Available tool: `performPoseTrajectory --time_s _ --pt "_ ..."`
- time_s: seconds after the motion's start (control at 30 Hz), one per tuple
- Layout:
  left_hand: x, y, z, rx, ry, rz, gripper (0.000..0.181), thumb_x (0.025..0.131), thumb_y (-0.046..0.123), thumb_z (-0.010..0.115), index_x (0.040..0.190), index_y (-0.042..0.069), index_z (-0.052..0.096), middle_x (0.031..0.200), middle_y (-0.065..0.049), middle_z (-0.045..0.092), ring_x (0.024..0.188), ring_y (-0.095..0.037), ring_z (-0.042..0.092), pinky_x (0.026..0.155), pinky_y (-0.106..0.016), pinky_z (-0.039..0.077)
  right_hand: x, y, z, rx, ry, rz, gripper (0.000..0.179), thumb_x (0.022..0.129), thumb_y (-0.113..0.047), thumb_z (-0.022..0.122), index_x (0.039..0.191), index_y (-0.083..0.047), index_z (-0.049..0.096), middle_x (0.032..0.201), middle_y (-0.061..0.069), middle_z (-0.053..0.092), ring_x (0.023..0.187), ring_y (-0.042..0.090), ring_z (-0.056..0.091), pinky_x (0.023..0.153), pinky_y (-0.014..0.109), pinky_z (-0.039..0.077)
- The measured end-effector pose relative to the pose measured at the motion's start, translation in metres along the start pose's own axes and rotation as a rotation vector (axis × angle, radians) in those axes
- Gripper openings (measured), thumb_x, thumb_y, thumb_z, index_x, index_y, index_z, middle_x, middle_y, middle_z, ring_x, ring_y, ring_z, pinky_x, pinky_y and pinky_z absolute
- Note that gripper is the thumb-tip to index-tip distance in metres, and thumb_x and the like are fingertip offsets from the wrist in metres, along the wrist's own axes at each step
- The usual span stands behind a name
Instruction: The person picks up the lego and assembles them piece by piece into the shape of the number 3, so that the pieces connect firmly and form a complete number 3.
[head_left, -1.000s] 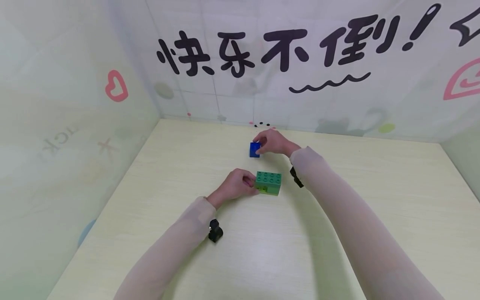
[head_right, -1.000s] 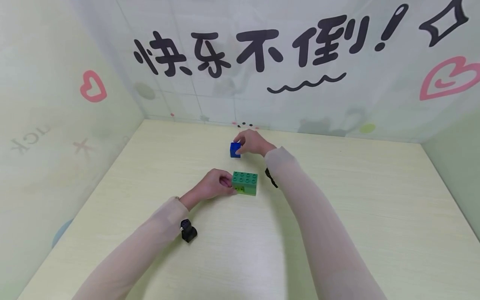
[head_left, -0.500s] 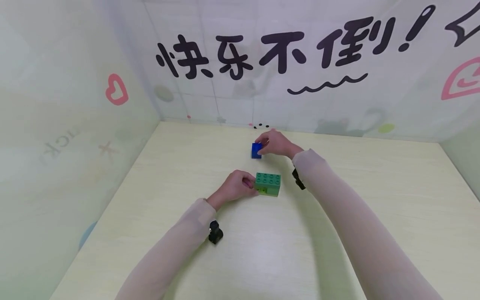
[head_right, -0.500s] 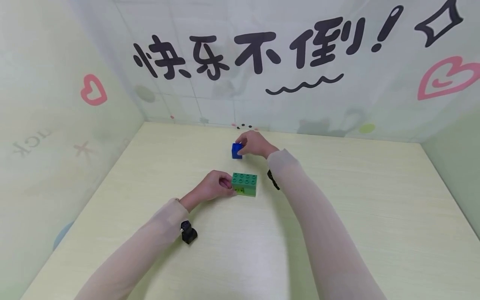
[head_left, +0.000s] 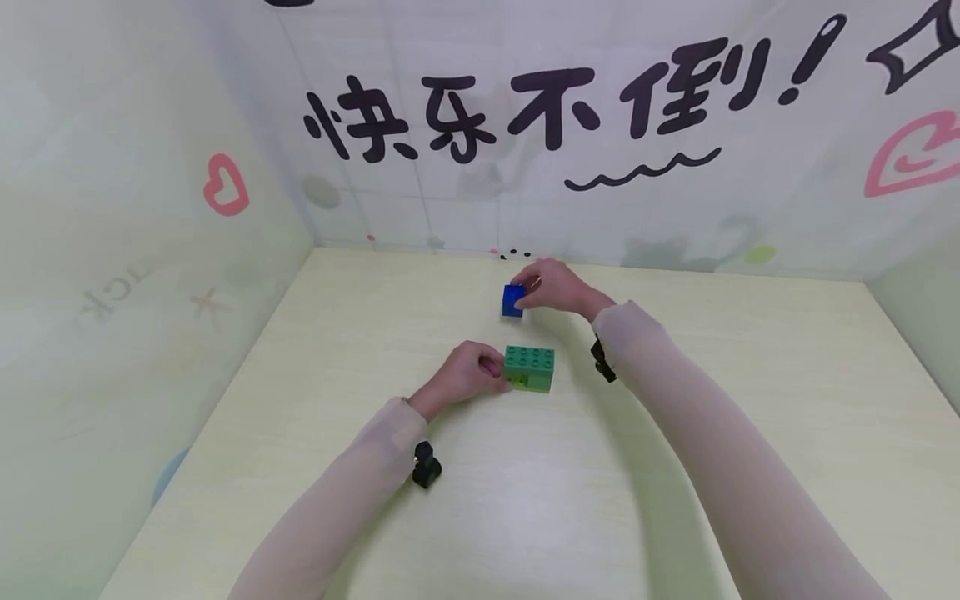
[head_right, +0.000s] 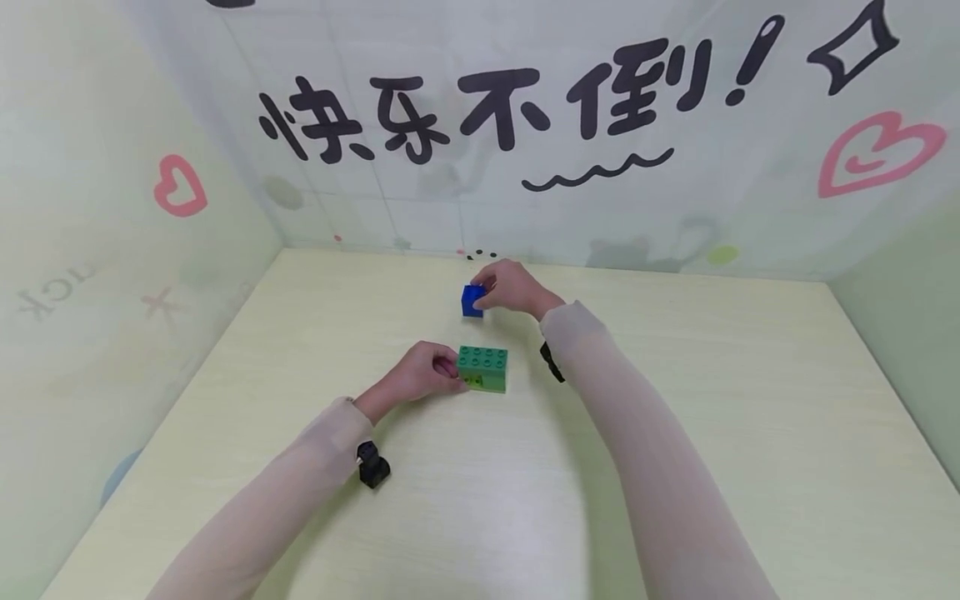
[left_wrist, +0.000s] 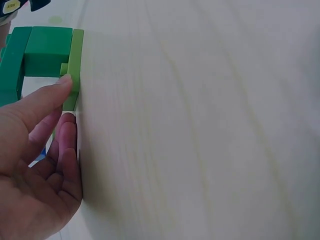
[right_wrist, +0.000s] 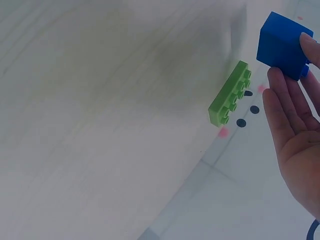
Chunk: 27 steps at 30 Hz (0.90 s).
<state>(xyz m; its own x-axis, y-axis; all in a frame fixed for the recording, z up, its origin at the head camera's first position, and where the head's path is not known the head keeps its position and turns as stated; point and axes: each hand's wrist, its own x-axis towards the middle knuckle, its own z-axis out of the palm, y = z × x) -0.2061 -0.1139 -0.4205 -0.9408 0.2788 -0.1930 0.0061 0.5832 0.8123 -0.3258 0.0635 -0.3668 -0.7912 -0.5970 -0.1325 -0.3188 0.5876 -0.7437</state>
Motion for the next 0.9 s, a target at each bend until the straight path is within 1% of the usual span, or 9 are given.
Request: performPoseTrajectory --time_s 0.13,0.33,0.53,0.63,0.7,0.9 --pt "0.001 -0.002 0.000 -0.001 -0.004 -0.002 0.033 0.071 0.006 0.078 0.101 -0.001 0.066 0.081 -0.004 0.062 0.074 -0.015 0.056 0.068 -0.025 0.048 -0.004 -0.001 -0.002 -0.012 -0.010 -0.020 0.040 0.081 -0.011 0.071 0.118 -0.001 0.060 0.111 0.014 0.057 0.100 0.025 0.057 0.085 0.033 0.046" --pt "0.002 -0.003 0.001 -0.007 -0.007 -0.003 0.032 0.071 0.007 0.078 0.101 0.000 0.067 0.081 -0.003 0.062 0.074 -0.015 0.056 0.068 -0.025 0.047 -0.010 -0.007 -0.004 -0.015 -0.019 -0.031 0.041 0.081 -0.013 0.070 0.119 -0.002 0.060 0.112 0.013 0.053 0.100 0.024 0.057 0.083 0.033 0.048" --pt "0.001 -0.004 0.000 -0.012 -0.005 0.001 0.032 0.071 0.007 0.079 0.100 0.001 0.067 0.081 -0.003 0.062 0.074 -0.015 0.055 0.067 -0.024 0.047 -0.018 -0.015 -0.002 -0.027 -0.026 -0.082 0.039 0.081 -0.012 0.070 0.117 -0.002 0.061 0.110 0.012 0.061 0.095 0.022 0.061 0.086 0.035 0.047" --pt "0.001 -0.004 0.000 -0.008 -0.006 0.017 0.032 0.071 0.007 0.079 0.100 0.000 0.067 0.081 -0.003 0.062 0.073 -0.014 0.055 0.067 -0.024 0.047 -0.023 -0.018 0.000 -0.027 -0.031 -0.104 0.038 0.081 -0.012 0.070 0.117 -0.002 0.061 0.109 0.012 0.062 0.094 0.022 0.061 0.083 0.034 0.048" --pt "0.001 -0.004 -0.001 -0.010 -0.006 0.024 0.031 0.071 0.006 0.079 0.099 0.000 0.067 0.081 -0.004 0.063 0.073 -0.014 0.056 0.067 -0.024 0.047 -0.025 -0.019 0.001 -0.020 -0.038 -0.111 0.038 0.081 -0.013 0.070 0.117 -0.002 0.061 0.110 0.012 0.062 0.094 0.022 0.061 0.079 0.033 0.050" --pt "0.000 -0.002 0.000 -0.005 -0.001 0.030 0.031 0.071 0.006 0.079 0.099 -0.001 0.067 0.081 -0.004 0.063 0.073 -0.014 0.056 0.068 -0.024 0.048 -0.034 -0.025 -0.001 -0.027 -0.048 -0.130 0.039 0.082 -0.014 0.070 0.118 -0.003 0.060 0.111 0.010 0.061 0.094 0.021 0.061 0.078 0.032 0.050"
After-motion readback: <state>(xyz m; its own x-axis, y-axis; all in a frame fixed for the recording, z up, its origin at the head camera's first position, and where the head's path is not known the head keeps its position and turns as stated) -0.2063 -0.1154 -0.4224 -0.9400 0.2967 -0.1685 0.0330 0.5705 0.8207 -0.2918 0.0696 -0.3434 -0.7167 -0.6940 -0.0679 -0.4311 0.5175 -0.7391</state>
